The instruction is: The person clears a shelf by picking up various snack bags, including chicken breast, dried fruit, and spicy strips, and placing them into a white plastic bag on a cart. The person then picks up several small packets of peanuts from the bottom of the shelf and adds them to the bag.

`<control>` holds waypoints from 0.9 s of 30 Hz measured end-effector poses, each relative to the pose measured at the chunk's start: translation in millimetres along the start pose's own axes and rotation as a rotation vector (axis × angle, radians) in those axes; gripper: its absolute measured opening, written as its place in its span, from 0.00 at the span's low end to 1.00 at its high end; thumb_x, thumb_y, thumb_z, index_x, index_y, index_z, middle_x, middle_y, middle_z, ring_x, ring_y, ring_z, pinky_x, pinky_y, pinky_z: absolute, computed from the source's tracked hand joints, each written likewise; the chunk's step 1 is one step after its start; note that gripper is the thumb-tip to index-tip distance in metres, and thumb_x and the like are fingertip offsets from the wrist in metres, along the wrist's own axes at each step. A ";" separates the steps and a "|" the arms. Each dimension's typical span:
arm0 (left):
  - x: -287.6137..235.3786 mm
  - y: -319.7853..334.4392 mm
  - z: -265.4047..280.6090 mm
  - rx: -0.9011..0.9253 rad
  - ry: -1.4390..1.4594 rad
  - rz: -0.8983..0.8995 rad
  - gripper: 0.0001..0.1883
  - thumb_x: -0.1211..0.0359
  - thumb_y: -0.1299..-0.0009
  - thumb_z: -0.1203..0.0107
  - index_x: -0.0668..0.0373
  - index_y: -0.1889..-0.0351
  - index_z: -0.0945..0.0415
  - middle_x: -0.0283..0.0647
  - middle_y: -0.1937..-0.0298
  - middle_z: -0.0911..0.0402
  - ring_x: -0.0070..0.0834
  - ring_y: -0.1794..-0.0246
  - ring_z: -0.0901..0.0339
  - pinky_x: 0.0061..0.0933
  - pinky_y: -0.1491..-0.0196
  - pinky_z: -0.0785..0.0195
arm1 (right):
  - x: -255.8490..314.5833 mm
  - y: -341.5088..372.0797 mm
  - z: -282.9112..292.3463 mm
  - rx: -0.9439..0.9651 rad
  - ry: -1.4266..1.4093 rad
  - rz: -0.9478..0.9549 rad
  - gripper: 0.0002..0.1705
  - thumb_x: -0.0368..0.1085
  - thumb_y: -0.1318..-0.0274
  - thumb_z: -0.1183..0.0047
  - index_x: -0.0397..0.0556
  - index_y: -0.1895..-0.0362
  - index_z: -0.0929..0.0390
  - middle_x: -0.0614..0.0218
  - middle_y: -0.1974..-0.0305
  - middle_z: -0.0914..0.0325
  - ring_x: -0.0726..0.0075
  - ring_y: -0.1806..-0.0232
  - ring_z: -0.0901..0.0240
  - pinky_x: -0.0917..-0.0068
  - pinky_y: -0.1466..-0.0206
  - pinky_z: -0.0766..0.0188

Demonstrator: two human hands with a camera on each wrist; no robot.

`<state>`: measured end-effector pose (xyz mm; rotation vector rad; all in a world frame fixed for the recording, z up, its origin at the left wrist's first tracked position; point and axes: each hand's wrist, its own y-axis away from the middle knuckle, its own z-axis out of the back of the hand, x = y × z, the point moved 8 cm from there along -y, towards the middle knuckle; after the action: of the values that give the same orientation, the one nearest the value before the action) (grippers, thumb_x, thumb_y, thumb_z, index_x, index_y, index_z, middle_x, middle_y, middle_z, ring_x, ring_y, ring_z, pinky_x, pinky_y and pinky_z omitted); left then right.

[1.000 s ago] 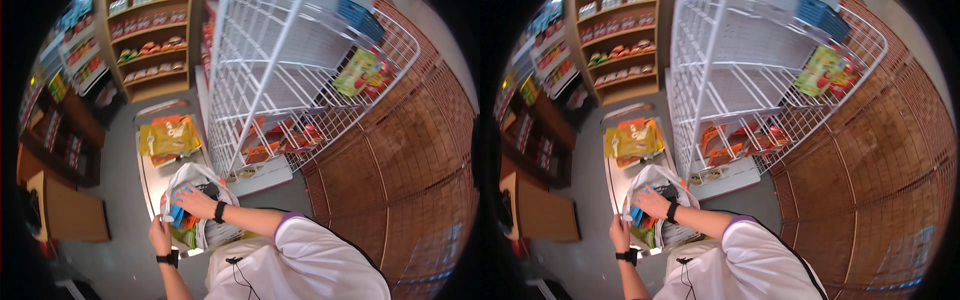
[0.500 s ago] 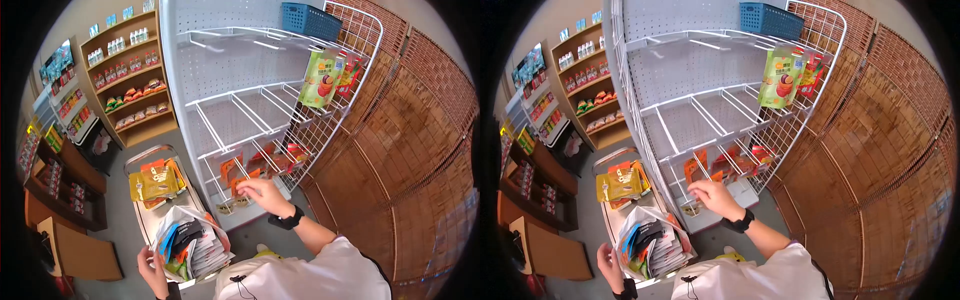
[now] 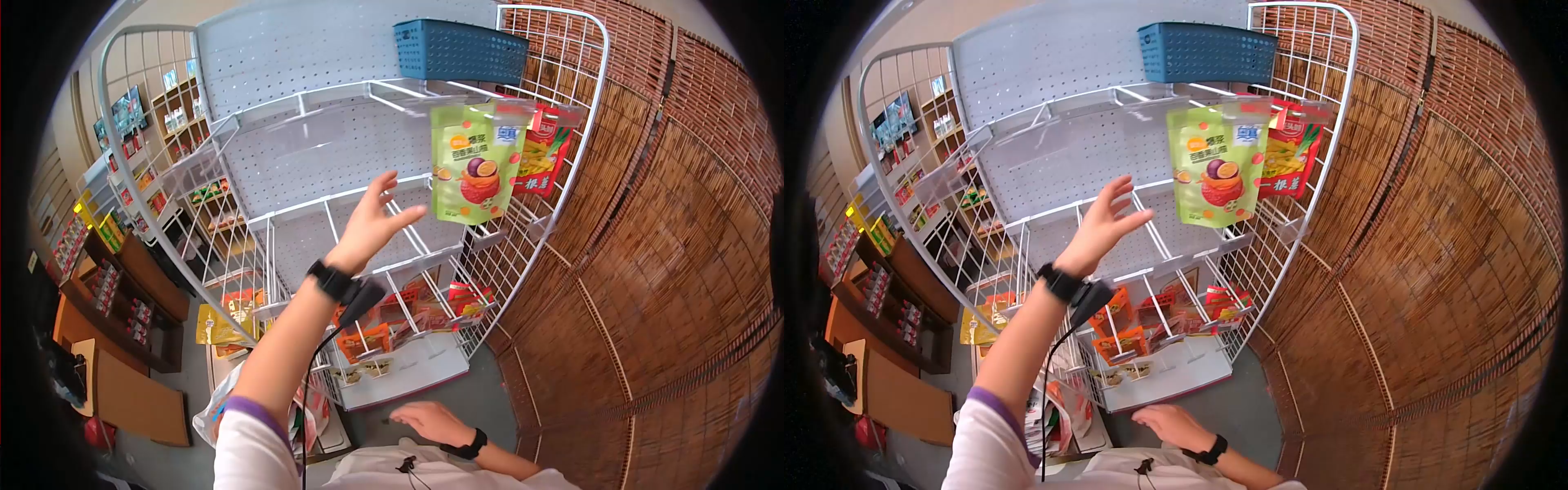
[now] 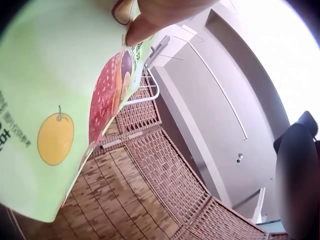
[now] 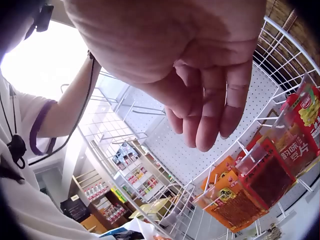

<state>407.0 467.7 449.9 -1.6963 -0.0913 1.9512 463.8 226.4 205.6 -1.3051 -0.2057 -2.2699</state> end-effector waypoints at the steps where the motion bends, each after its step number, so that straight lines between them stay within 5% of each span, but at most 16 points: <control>1: 8.4 -22.2 -12.2 -0.028 -0.039 0.056 0.52 0.52 0.42 0.30 0.62 0.28 0.51 0.53 0.29 0.42 0.42 0.28 0.45 0.41 0.31 0.46 | -14.9 13.5 11.3 -0.019 -0.006 -0.080 0.11 0.31 0.42 0.51 0.49 0.55 0.21 0.61 0.61 0.19 0.53 0.59 0.22 0.64 0.55 0.26; 6: 28.8 -92.5 -58.8 -0.122 0.058 0.124 0.53 0.55 0.43 0.29 0.64 0.28 0.53 0.54 0.31 0.39 0.40 0.31 0.40 0.39 0.34 0.41 | -52.6 74.5 60.9 -0.210 0.048 -0.173 0.11 0.30 0.42 0.50 0.50 0.56 0.21 0.62 0.62 0.18 0.56 0.60 0.21 0.66 0.58 0.25; 9: 30.3 -109.8 -85.5 0.015 0.206 0.082 0.48 0.59 0.42 0.30 0.65 0.30 0.48 0.51 0.36 0.32 0.35 0.38 0.31 0.35 0.39 0.35 | -79.5 103.4 70.7 -0.329 0.004 -0.278 0.10 0.29 0.42 0.50 0.51 0.57 0.20 0.62 0.62 0.18 0.58 0.60 0.20 0.68 0.59 0.24; 12: 29.5 -104.8 -85.7 -0.067 0.214 0.078 0.24 0.64 0.36 0.35 0.66 0.46 0.28 0.44 0.51 0.19 0.27 0.54 0.21 0.29 0.50 0.28 | -96.7 115.7 69.5 -0.376 -0.067 -0.358 0.10 0.29 0.42 0.50 0.50 0.57 0.20 0.61 0.63 0.18 0.58 0.61 0.20 0.69 0.59 0.24; 15: 23.8 -99.5 -91.6 -0.085 0.324 0.022 0.17 0.66 0.32 0.39 0.66 0.51 0.25 0.41 0.56 0.17 0.24 0.59 0.20 0.28 0.54 0.26 | -95.1 109.3 72.5 -0.365 -0.048 -0.332 0.09 0.29 0.42 0.50 0.50 0.58 0.20 0.61 0.64 0.18 0.57 0.62 0.19 0.68 0.60 0.24; 27: -31.6 -26.0 -127.9 -0.024 0.727 0.048 0.14 0.70 0.28 0.45 0.68 0.48 0.27 0.43 0.53 0.18 0.22 0.60 0.19 0.25 0.56 0.24 | -93.3 57.4 95.4 -0.317 -0.046 -0.217 0.12 0.26 0.43 0.53 0.48 0.58 0.20 0.60 0.65 0.18 0.58 0.64 0.19 0.68 0.61 0.24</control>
<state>537.3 438.0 462.6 -2.3248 0.1960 1.2557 603.5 245.5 170.6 -1.5611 -0.0011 -2.5337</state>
